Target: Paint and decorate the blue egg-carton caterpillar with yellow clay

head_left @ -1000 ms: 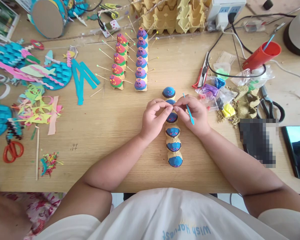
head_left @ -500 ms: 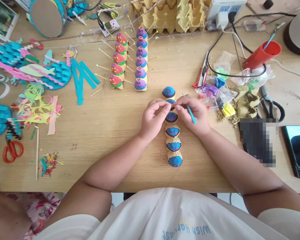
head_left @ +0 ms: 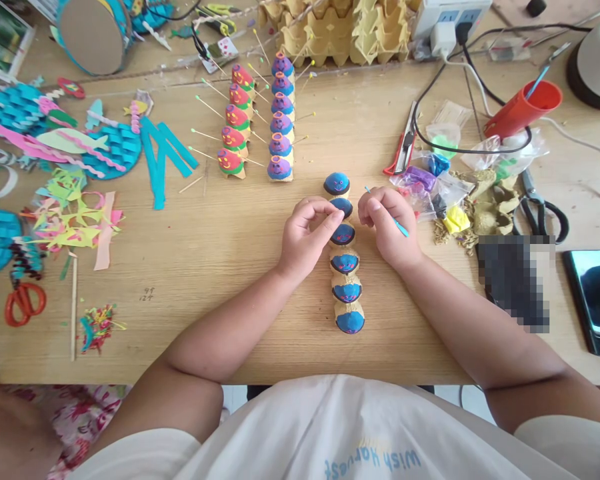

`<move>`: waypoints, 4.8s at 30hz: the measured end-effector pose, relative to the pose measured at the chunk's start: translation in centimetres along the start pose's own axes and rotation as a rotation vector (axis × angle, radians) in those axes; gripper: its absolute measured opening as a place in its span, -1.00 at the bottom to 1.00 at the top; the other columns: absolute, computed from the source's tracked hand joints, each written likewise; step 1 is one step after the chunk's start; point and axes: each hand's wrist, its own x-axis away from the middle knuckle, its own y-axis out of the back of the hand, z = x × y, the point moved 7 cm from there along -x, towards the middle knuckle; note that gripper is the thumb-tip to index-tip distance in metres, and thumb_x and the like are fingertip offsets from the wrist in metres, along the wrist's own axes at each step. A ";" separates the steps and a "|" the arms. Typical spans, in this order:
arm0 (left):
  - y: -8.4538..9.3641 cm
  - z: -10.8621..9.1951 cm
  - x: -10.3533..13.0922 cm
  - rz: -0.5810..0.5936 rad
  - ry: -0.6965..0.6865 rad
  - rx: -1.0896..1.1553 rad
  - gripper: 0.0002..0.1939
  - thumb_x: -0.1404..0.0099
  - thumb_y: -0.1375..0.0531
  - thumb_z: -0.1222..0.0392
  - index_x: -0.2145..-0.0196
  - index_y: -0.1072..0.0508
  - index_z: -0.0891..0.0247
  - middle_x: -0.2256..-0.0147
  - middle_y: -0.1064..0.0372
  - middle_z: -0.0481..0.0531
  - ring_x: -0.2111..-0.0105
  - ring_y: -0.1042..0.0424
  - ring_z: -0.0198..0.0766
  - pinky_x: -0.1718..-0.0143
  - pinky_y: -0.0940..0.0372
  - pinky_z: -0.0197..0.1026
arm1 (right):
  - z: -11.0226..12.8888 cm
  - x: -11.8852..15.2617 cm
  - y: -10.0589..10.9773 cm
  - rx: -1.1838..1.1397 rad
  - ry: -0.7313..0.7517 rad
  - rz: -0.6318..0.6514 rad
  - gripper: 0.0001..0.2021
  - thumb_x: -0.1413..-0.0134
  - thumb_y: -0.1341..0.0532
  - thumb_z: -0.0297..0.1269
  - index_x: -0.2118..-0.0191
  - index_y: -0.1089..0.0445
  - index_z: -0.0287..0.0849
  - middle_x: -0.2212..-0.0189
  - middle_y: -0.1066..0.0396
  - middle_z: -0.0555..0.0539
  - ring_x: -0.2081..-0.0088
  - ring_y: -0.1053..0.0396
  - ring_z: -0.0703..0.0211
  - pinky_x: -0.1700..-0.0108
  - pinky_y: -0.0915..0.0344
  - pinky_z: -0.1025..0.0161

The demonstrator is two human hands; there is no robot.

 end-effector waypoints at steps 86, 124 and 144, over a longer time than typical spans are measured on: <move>0.5 1.0 -0.2 -0.113 0.135 0.115 -0.52 -0.33 -0.42 -0.36 0.19 -0.68 0.13 0.15 -0.68 0.02 0.08 -0.63 -0.25 -0.08 -0.52 -0.17 | -2.3 -0.1 0.8 -0.081 -0.191 -0.114 -0.47 -0.19 -0.35 0.42 0.28 -0.38 0.01 0.31 -0.44 -0.04 0.28 -0.45 0.12 0.40 -0.47 0.20; 0.3 0.8 -0.2 -0.087 0.133 0.082 -0.51 -0.32 -0.42 -0.37 0.19 -0.63 0.13 0.19 -0.62 0.00 0.15 -0.57 -0.27 0.04 -0.47 -0.19 | -2.9 -0.3 1.2 -0.184 -0.206 -0.187 -0.48 -0.18 -0.39 0.39 0.27 -0.39 0.01 0.28 -0.40 -0.03 0.21 -0.44 0.14 0.35 -0.55 0.25; 0.1 -0.5 -0.4 0.010 -0.099 -0.006 -0.81 -0.36 -0.50 -0.05 0.21 -0.73 0.08 0.26 -0.54 -0.03 0.23 -0.50 -0.34 0.16 -0.38 -0.26 | -1.6 0.0 0.4 -0.151 -0.121 -0.102 -0.52 -0.27 -0.34 0.33 0.27 -0.40 -0.02 0.30 -0.42 0.01 0.23 -0.48 0.20 0.24 -0.72 0.21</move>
